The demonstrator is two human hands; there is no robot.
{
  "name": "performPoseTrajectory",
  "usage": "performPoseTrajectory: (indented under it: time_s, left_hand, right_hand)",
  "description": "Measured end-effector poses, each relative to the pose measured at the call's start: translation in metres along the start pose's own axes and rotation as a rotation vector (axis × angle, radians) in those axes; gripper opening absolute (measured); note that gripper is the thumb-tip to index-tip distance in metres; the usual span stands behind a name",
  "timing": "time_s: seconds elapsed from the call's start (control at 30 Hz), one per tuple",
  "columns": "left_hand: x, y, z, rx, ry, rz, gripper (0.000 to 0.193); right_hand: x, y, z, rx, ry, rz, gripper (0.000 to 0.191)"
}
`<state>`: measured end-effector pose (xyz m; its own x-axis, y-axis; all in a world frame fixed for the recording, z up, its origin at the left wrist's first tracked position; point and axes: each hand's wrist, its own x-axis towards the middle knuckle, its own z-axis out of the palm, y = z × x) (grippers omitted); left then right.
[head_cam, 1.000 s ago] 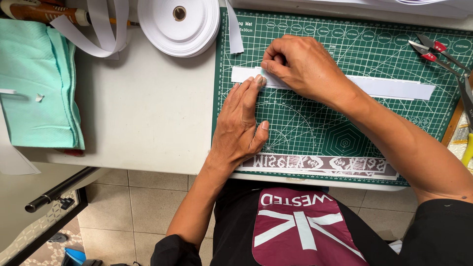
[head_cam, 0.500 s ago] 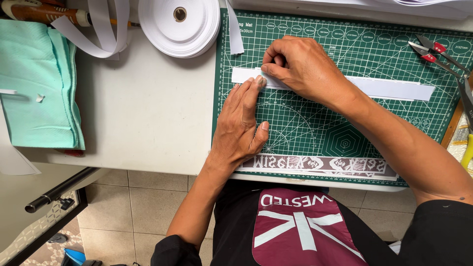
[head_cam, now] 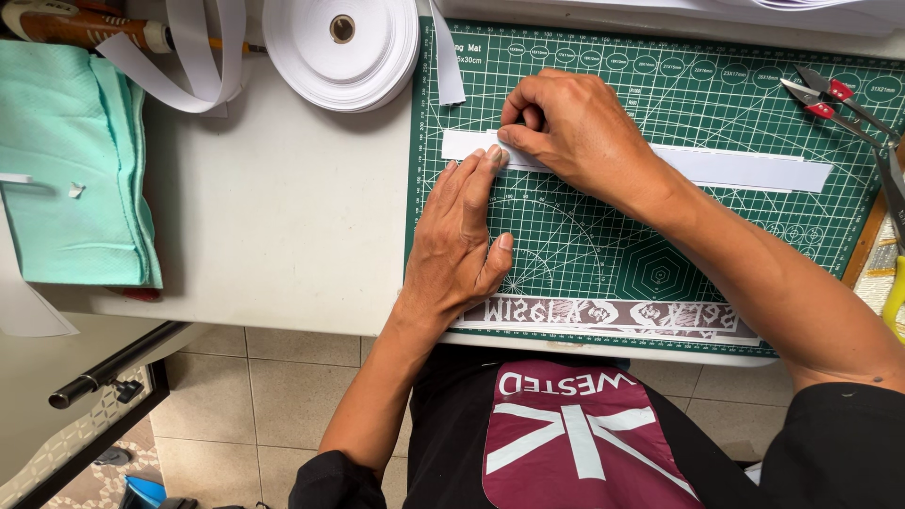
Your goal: The person measures and cuts a white paper strip using a ruler and scissors, then uses a roll of green tape to affix small pieces of tape onto the strip at regular intervals. The person folds the strip and continues applying tape to secure the assembly.
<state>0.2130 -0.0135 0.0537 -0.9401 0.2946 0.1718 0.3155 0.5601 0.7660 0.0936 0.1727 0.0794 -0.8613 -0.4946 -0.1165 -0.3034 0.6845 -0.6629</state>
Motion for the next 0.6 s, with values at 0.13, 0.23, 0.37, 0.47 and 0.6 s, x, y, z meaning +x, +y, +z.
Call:
performPoseTrajectory:
  time_s: [0.13, 0.23, 0.37, 0.47, 0.6]
  left_hand:
    - [-0.0006, 0.0005, -0.0003, -0.003, -0.002, -0.002, 0.063]
    - [-0.0005, 0.0003, -0.0006, 0.007, -0.003, 0.003, 0.063]
    - [-0.0009, -0.0002, -0.0018, -0.001, -0.005, 0.004, 0.063]
    - [-0.0015, 0.0, -0.0015, -0.008, -0.004, 0.001, 0.063]
    - [-0.0019, 0.0, -0.0015, -0.008, -0.006, -0.007, 0.063]
  right_hand:
    - [-0.0048, -0.0035, -0.0005, 0.032, 0.042, -0.035, 0.015]
    - [-0.0061, -0.0067, -0.0006, 0.04, 0.071, -0.052, 0.021]
    - [-0.0055, -0.007, -0.0008, 0.059, 0.072, -0.039, 0.027]
    - [-0.005, -0.0044, 0.0, 0.049, 0.087, -0.049, 0.03]
    - [-0.0049, -0.0004, 0.0024, 0.051, 0.092, -0.04, 0.031]
